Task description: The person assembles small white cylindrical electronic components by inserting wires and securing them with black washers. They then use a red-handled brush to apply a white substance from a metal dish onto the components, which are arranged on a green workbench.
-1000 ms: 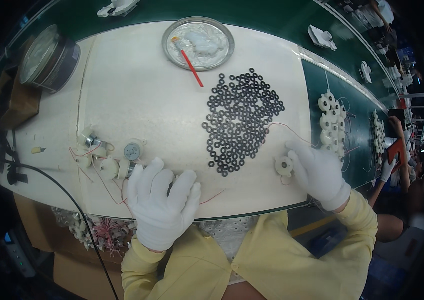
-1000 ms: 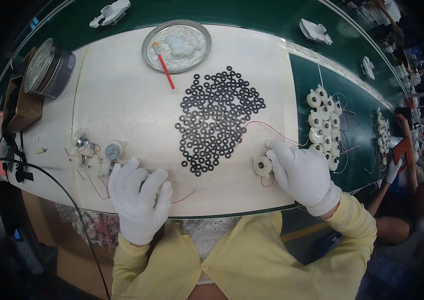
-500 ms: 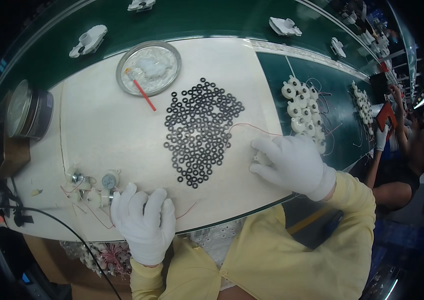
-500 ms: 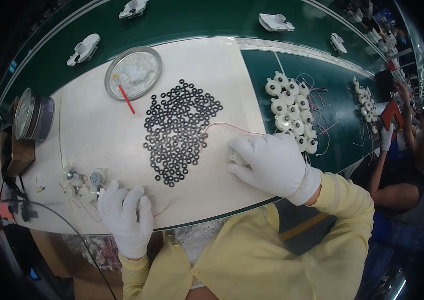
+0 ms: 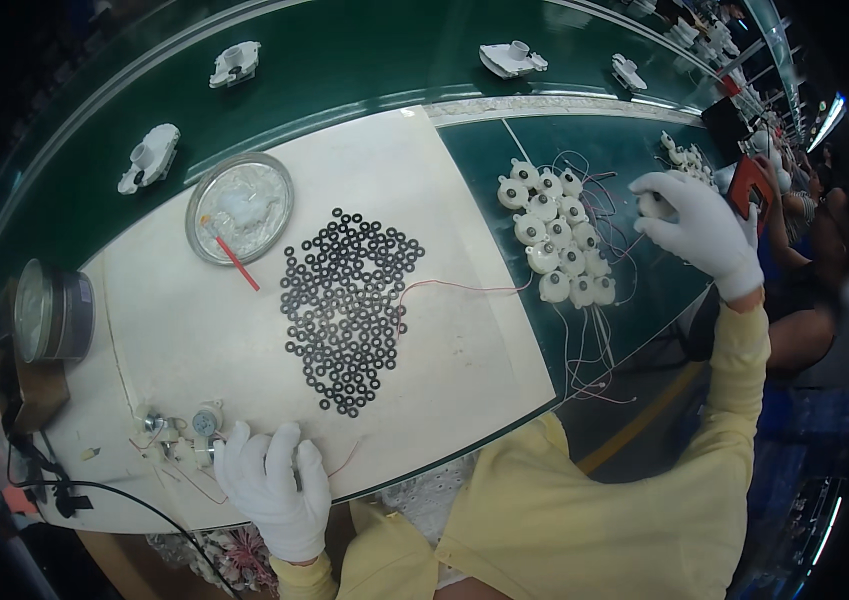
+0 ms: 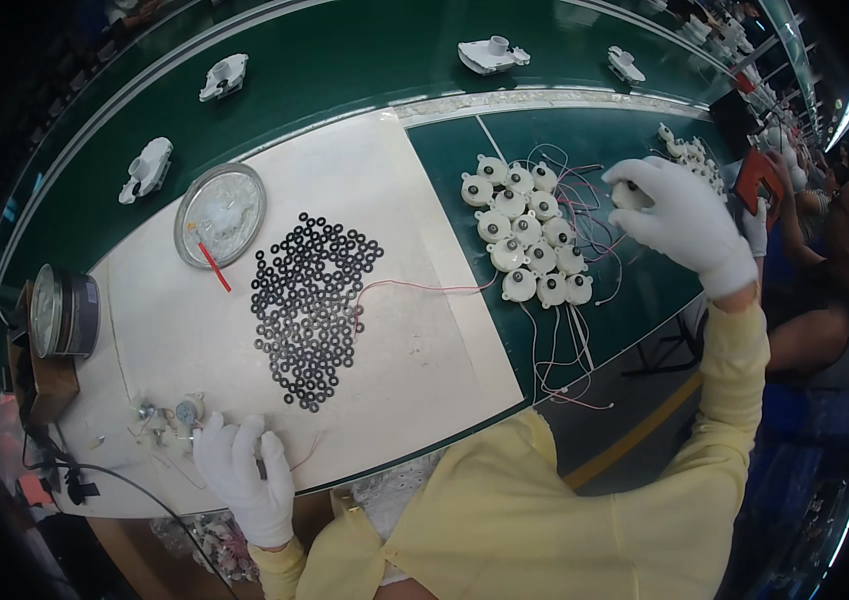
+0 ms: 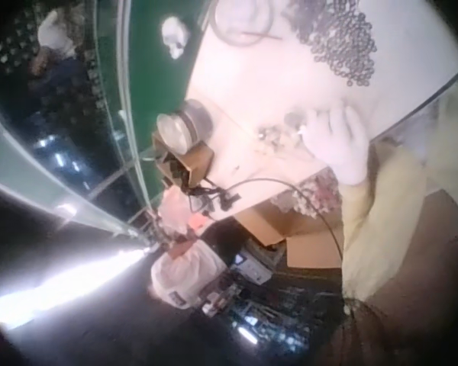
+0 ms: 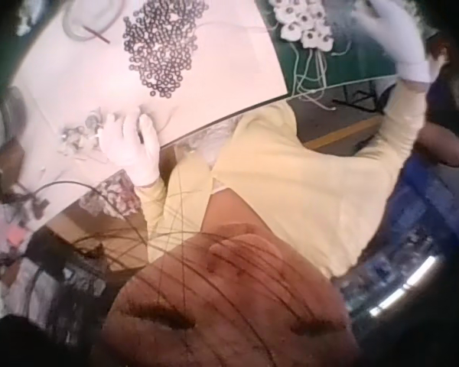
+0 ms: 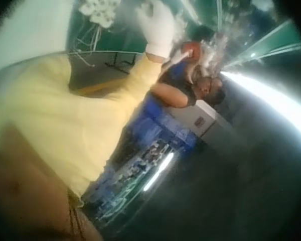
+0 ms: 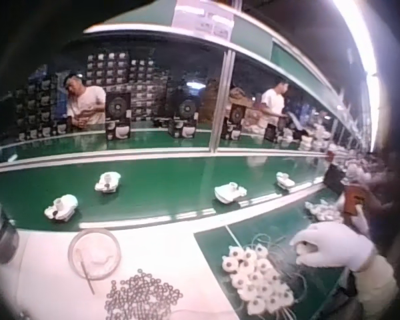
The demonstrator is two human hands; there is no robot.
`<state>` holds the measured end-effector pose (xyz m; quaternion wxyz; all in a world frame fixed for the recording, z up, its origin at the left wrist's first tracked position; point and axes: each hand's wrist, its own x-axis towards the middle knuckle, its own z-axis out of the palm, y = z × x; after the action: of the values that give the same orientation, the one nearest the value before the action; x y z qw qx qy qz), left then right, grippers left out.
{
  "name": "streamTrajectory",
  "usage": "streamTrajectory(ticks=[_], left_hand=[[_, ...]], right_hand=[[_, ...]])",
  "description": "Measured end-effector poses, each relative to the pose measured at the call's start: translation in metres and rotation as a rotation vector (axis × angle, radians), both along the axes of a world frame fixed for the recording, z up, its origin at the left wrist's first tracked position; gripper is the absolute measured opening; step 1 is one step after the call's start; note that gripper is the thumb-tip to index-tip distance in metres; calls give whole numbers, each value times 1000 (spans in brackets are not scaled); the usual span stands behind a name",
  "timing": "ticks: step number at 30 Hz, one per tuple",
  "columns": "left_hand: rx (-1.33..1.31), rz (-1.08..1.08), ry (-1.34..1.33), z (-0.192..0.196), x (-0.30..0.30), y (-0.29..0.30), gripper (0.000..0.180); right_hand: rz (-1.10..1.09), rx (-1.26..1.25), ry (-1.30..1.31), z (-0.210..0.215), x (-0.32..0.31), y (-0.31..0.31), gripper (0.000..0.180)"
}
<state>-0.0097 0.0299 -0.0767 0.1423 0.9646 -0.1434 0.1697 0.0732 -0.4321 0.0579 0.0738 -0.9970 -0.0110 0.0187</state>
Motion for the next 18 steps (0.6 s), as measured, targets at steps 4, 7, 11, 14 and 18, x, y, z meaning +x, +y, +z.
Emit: streamTrajectory(ticks=[4, 7, 11, 14, 18], left_hand=[[-6, -10, -26, 0, 1, -1, 27], [2, -4, -47, -1, 1, 0, 27], [18, 3, -55, -1, 0, 0, 27], [19, 7, -53, -3, -1, -1, 27], [21, 9, -46, -2, -1, -3, 27]], right_hand=[[142, -53, -6, -47, 28, -26, 38], [233, 105, -50, -68, 37, -30, 46], [131, 252, 21, -76, 37, -32, 48], [110, 296, 27, -78, 34, -39, 44], [87, 360, 17, -77, 31, -40, 41]])
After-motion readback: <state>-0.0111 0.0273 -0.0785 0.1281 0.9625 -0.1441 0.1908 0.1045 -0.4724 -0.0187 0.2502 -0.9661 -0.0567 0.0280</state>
